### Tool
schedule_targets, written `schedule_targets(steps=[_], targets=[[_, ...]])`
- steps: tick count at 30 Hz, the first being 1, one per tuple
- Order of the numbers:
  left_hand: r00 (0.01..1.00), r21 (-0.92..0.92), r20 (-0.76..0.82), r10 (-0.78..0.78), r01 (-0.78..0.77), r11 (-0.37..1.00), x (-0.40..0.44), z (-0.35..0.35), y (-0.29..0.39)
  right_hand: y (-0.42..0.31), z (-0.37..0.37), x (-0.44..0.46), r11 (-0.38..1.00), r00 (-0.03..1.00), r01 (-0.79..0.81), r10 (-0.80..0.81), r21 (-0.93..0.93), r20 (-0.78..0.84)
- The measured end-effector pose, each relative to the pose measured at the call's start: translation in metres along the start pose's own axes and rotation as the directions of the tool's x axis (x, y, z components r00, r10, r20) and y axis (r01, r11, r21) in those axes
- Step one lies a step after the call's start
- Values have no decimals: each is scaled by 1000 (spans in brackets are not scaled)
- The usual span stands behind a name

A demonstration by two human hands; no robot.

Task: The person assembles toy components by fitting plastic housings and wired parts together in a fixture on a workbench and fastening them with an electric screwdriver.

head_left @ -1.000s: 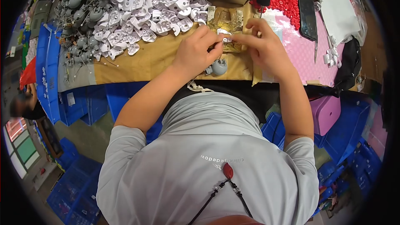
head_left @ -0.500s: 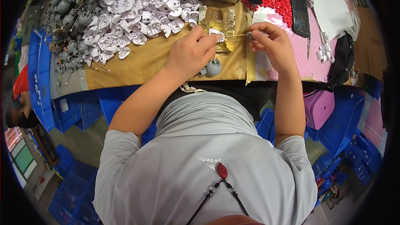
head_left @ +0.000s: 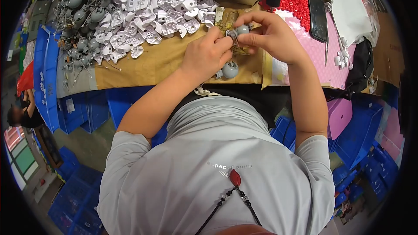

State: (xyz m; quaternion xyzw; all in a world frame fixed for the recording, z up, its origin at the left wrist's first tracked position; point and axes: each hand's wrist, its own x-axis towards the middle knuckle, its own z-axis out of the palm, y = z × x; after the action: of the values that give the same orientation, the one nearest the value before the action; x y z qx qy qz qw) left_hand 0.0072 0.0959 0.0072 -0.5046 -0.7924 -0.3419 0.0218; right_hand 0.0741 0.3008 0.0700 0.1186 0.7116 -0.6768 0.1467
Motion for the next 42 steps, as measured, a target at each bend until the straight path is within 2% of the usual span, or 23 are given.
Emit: schedule_targets(steps=[5, 7, 8, 10, 14, 16, 18, 20, 22, 23, 24, 26, 27, 28, 30, 31, 33, 34, 35, 36, 37, 38, 42], targets=[[998, -3, -65, 19, -19, 1000, 0, 4, -1, -2, -3, 12, 971, 994, 109, -105, -213, 31], [997, 6, -73, 19, -18, 1000, 1, 4, 0, -18, 5, 14, 792, 986, 157, -156, -590, 52], [996, 12, -87, 22, -21, 1000, 2, 3, 1, -19, 7, 17, 792, 986, 159, -157, -589, 55], [995, 22, -100, 26, -24, 999, 1, 2, 2, -19, 9, 25, 572, 974, 185, -218, -799, 69], [999, -49, -33, -14, 12, 999, 4, -4, -1, -26, 9, 33, 534, 975, 216, -159, -817, 154], [999, -83, 27, -37, 39, 996, 12, -13, 1, -29, 15, 33, 378, 975, 155, -206, -913, 80], [954, -193, 194, -229, 266, 944, 28, -26, 5, -35, 26, 29, 356, 972, 82, -237, -931, -5], [939, -138, 217, -265, 299, 944, 43, -29, 5, -35, 26, 27, 334, 958, 6, -271, -943, -90], [917, -20, 333, -220, 241, 970, 52, -29, 3, -30, 16, 24, -30, 747, 203, -641, -979, 175], [917, -16, 334, -218, 236, 972, 56, -30, 4, -33, 7, 25, -48, 811, 187, -556, -981, 182], [895, 4, 366, -255, 272, 962, 60, -31, 7, -32, -3, 30, -46, 809, 186, -560, -981, 180], [871, 30, 393, -296, 309, 951, 68, -37, 8, -28, -26, 50, 85, 222, 706, -969, -703, 106], [822, 11, 474, -314, 351, 936, 72, -41, 7, -23, -27, 60, 171, 181, 830, -983, -531, -33], [768, -4, 552, -325, 392, 920, 75, -43, 6, -19, -33, 59, 169, 178, 831, -983, -530, -36], [760, 2, 556, -336, 403, 915, 74, -39, 5, -15, -48, 53, 303, 318, 184, -919, -935, -235], [797, -1, 512, -319, 372, 928, 70, -37, 6, -13, -53, 57, 300, 313, 188, -921, -935, -233], [819, 13, 469, -330, 368, 930, 69, -38, 15, -2, -61, 70, 584, 337, 187, -793, -790, -507], [820, 17, 465, -334, 369, 929, 66, -35, 13, 2, -69, 72, 583, 336, 193, -795, -790, -505], [843, -28, 444, -303, 352, 936, 62, -30, 9, 6, -79, 71, 627, 457, 728, -746, -279, -485], [866, -73, 419, -273, 332, 940, 60, -27, 7, 6, -83, 72, 389, 546, 822, -747, 416, -380], [854, -63, 429, -294, 354, 933, 62, -30, 11, -5, -81, 73, 331, 551, 805, -726, 492, -413], [855, -62, 423, -299, 357, 932, 60, -29, 9, 3, -103, 84, 906, 685, 422, -340, -30, -644], [883, -89, 406, -237, 296, 951, 57, -24, 7, -87, -45, 46, 760, 539, 650, -476, -16, -694]])
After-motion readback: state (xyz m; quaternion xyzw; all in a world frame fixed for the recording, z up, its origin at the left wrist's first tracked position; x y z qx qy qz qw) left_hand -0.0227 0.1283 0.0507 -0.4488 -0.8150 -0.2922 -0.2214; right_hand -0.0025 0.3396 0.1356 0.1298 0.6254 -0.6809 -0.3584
